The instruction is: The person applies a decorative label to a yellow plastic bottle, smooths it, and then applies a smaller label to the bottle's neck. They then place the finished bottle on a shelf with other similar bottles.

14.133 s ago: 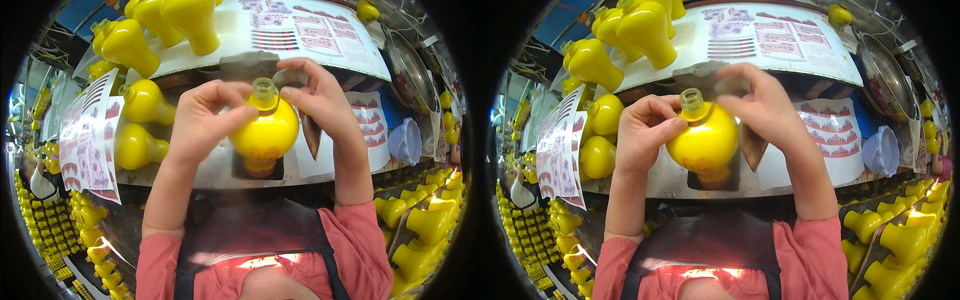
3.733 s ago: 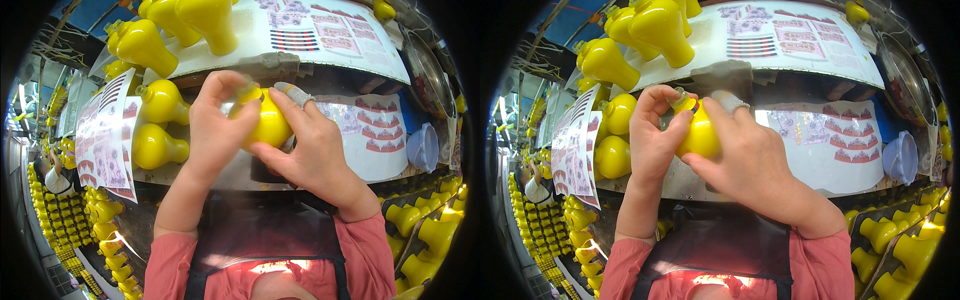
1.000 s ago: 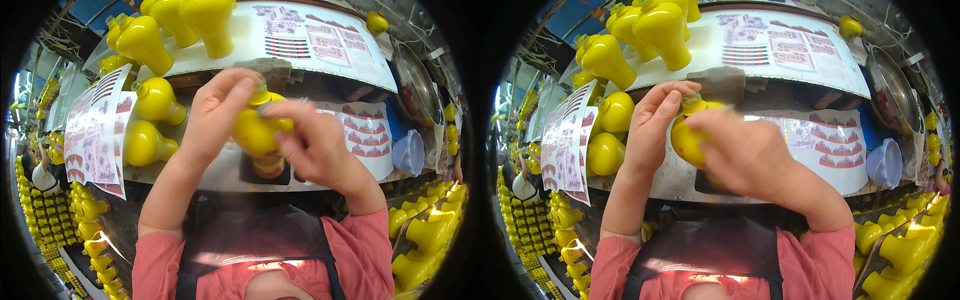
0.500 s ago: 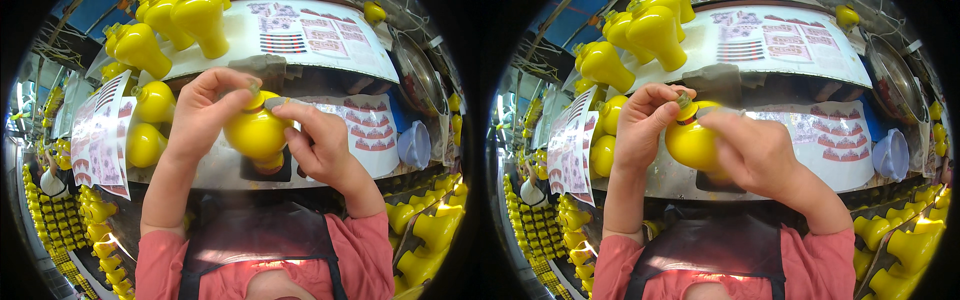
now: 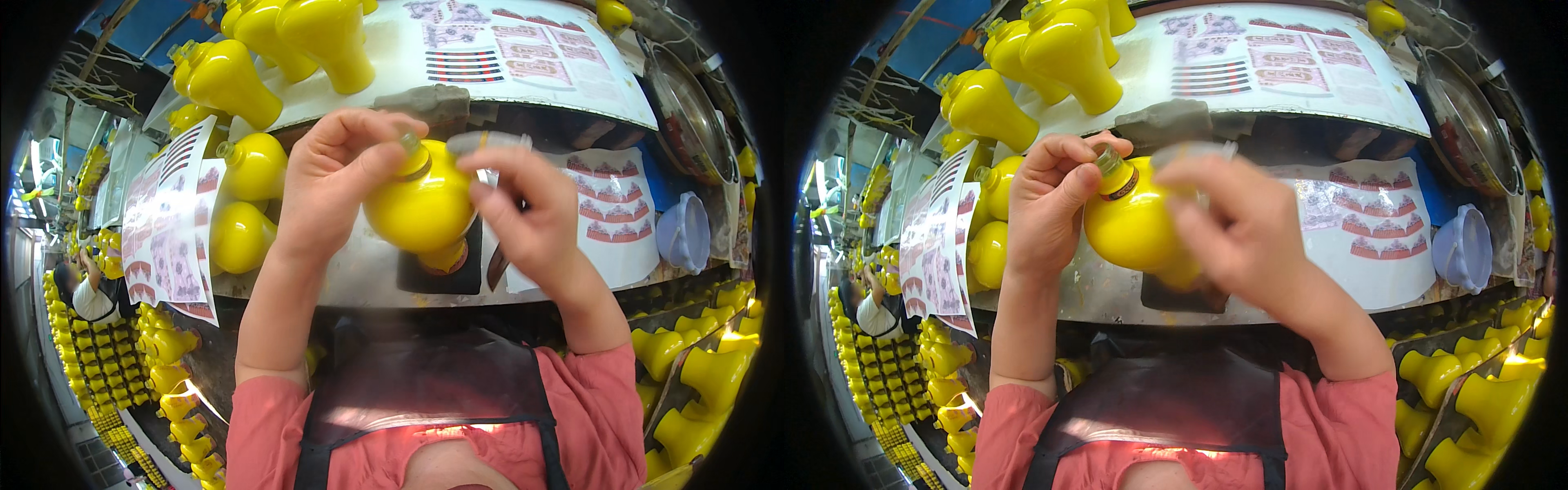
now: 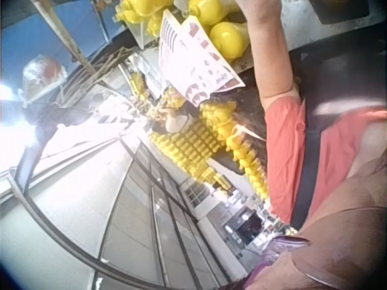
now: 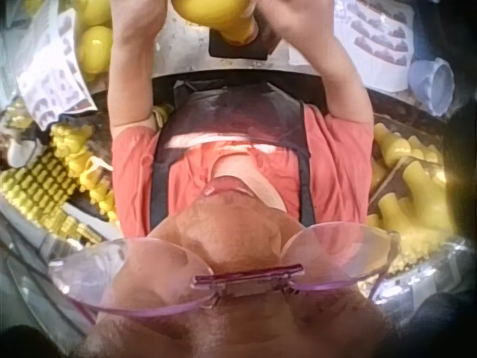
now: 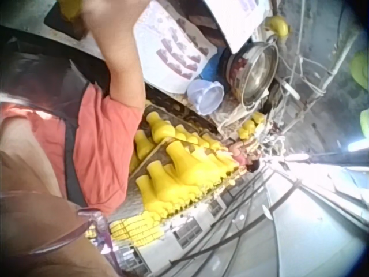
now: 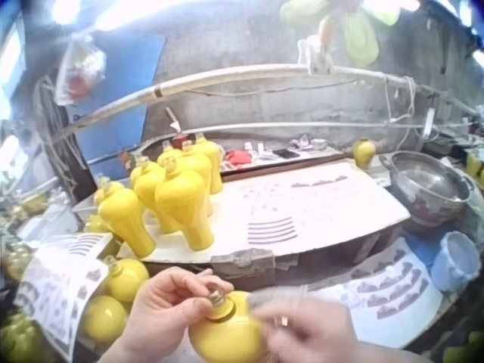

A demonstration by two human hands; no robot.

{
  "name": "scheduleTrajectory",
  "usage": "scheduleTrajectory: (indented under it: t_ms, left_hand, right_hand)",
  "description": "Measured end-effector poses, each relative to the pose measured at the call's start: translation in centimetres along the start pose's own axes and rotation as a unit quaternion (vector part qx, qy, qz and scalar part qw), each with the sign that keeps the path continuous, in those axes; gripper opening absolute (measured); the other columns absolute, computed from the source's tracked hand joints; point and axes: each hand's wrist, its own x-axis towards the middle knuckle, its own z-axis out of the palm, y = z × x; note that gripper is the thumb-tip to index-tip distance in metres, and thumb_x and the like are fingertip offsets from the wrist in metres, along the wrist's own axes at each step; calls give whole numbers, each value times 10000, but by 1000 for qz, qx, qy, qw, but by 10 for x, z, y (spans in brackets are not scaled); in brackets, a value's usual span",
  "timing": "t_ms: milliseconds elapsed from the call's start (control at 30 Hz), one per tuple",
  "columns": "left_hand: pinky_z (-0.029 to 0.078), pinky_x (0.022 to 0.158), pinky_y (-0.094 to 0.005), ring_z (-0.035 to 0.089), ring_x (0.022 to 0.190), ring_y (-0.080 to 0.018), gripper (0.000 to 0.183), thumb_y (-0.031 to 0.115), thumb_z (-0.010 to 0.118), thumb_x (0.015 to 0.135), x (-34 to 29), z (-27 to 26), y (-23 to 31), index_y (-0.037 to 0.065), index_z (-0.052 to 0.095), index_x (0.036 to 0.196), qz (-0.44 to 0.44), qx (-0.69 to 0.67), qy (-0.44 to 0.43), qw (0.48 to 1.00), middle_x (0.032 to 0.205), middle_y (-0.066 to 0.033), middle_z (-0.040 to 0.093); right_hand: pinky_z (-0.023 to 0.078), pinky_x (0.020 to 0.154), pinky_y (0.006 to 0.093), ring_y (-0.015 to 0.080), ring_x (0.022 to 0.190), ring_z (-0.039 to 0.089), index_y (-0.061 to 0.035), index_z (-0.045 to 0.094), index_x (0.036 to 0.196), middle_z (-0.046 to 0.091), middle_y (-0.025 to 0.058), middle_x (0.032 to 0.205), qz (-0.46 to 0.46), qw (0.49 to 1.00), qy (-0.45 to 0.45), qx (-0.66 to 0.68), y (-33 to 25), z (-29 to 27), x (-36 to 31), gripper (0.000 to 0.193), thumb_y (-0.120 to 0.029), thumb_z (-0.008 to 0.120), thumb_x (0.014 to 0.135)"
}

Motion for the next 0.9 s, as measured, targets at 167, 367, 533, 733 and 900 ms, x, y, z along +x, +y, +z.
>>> scheduleTrajectory:
  t_ms: [167, 367, 533, 733, 900]
  left_hand:
    - [514, 961, -296, 637, 1086, -143, 193, 32, 652, 961, -4, -2, -3, 26, 632, 1153, -34, -9, 0, 999, 1256, -124, 678]
    - [498, 978, -297, 608, 1137, -143, 332, -6, 690, 905, -10, -1, -7, 33, 614, 1226, -31, 39, 27, 998, 1211, -67, 659]
    - [494, 980, -298, 607, 1128, -139, 382, -32, 703, 872, -12, 3, -10, 34, 606, 1236, -33, 55, 69, 996, 1193, -70, 660]
    - [489, 977, -290, 608, 1115, -130, 362, 4, 704, 891, -14, 7, -8, 34, 599, 1236, -35, 36, 71, 996, 1161, -64, 664]
    - [486, 973, -294, 605, 1098, -122, 369, 18, 712, 894, -15, 10, -10, 46, 595, 1243, -46, 37, 98, 993, 1152, -67, 666]
  right_hand:
    - [507, 679, 217, 75, 773, 652, -7, 743, 1147, 729, 64, 930, 115, 982, -115, 93, 16, -5, 44, 262, -135, 699, 923]
    - [509, 648, 218, 65, 715, 645, 17, 751, 1071, 730, 51, 855, 184, 957, -181, 135, 23, 2, 66, 264, -157, 767, 873]
    - [503, 648, 210, 63, 720, 645, 14, 743, 1048, 726, 53, 849, 196, 954, -198, 115, 21, 5, 73, 263, -165, 779, 860]
    - [504, 650, 209, 65, 723, 647, 11, 727, 1043, 719, 47, 857, 208, 947, -213, 120, 22, 2, 75, 293, -217, 787, 870]
    - [505, 641, 212, 69, 711, 647, 13, 717, 1050, 717, 55, 846, 202, 954, -201, 96, 22, 6, 74, 305, -215, 791, 862]
